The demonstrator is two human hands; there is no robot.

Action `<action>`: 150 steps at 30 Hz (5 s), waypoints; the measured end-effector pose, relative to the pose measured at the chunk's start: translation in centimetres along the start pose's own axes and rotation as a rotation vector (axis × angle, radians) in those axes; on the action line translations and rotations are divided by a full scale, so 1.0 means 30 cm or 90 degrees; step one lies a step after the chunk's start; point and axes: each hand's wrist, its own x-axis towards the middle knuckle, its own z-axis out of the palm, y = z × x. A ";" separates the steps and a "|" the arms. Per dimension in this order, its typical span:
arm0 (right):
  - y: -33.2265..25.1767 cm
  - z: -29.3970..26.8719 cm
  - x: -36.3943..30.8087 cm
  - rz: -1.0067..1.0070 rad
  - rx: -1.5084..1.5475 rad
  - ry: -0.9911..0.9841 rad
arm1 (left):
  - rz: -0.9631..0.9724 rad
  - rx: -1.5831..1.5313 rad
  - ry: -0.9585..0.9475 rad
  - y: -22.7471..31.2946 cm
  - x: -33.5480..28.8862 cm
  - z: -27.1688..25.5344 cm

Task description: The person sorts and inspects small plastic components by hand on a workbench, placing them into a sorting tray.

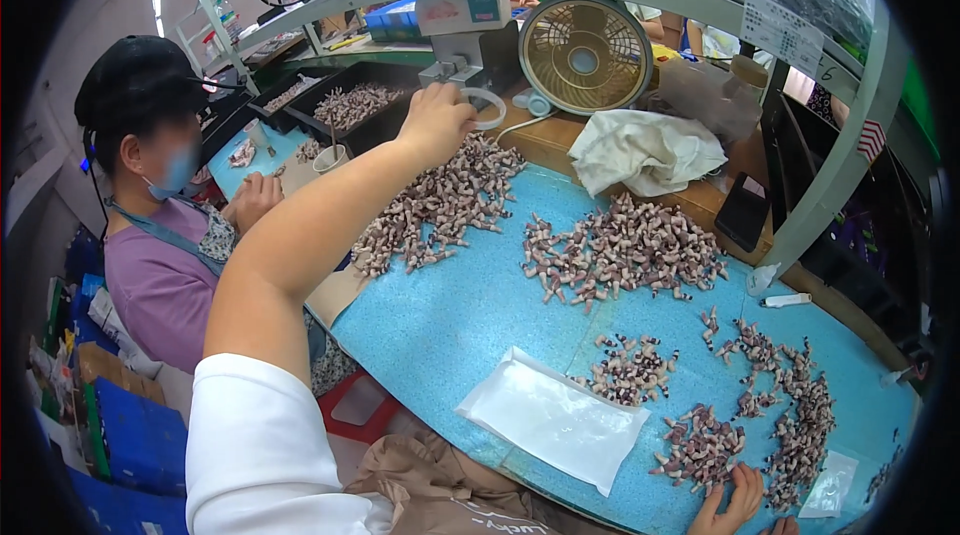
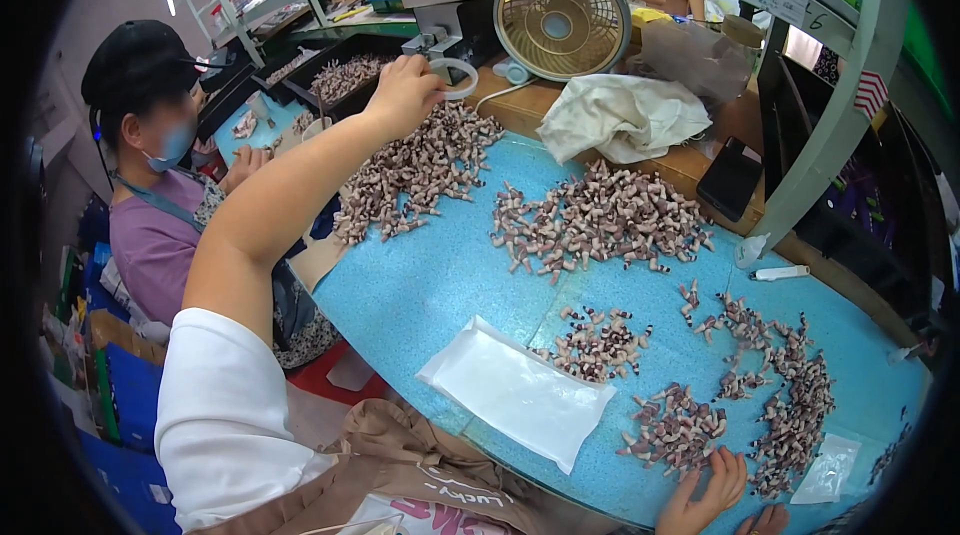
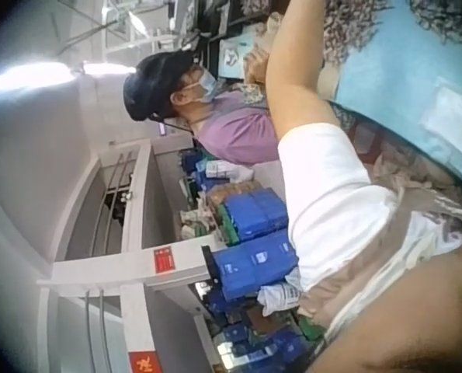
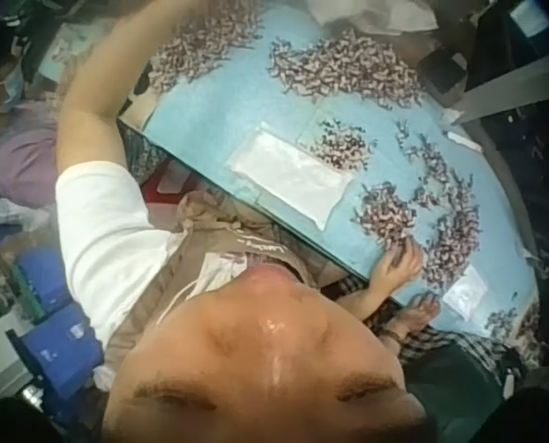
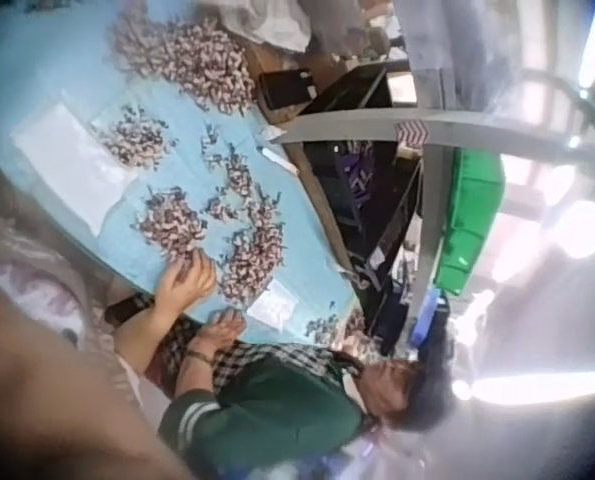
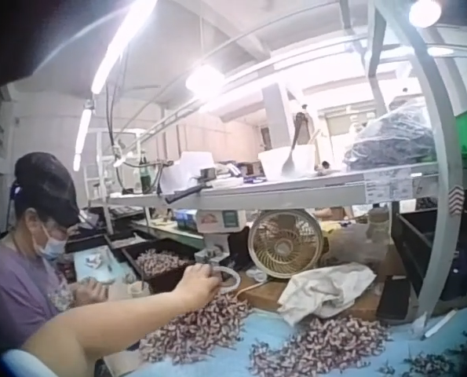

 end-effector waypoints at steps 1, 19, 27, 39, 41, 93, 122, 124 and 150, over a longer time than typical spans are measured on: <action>0.005 0.000 -0.003 -0.010 0.002 0.002 | 0.028 0.035 -0.027 0.010 0.015 -0.008; -0.116 -0.037 0.084 0.122 0.044 0.007 | 0.079 0.284 -0.144 -0.133 0.227 0.282; -0.084 -0.046 0.046 0.159 0.053 0.041 | 0.163 0.164 0.046 0.064 0.140 0.232; -0.062 -0.057 0.042 0.168 0.104 0.010 | 0.516 -0.407 -0.151 1.094 0.070 -0.159; -0.062 -0.064 0.048 0.166 0.125 -0.004 | 0.593 -0.457 -0.176 1.186 0.080 -0.160; -0.013 -0.074 0.018 0.193 0.386 0.127 | 0.918 -0.357 -0.121 1.688 0.291 -0.067; 0.000 -0.096 0.027 0.186 0.385 0.090 | 0.840 -0.530 -0.144 1.788 0.299 -0.090; 0.002 -0.098 0.027 0.182 0.383 0.088 | 0.820 -0.537 -0.156 1.769 0.309 -0.076; 0.000 -0.095 0.035 0.160 0.317 0.038 | 0.610 -0.461 -0.276 1.375 0.155 -0.044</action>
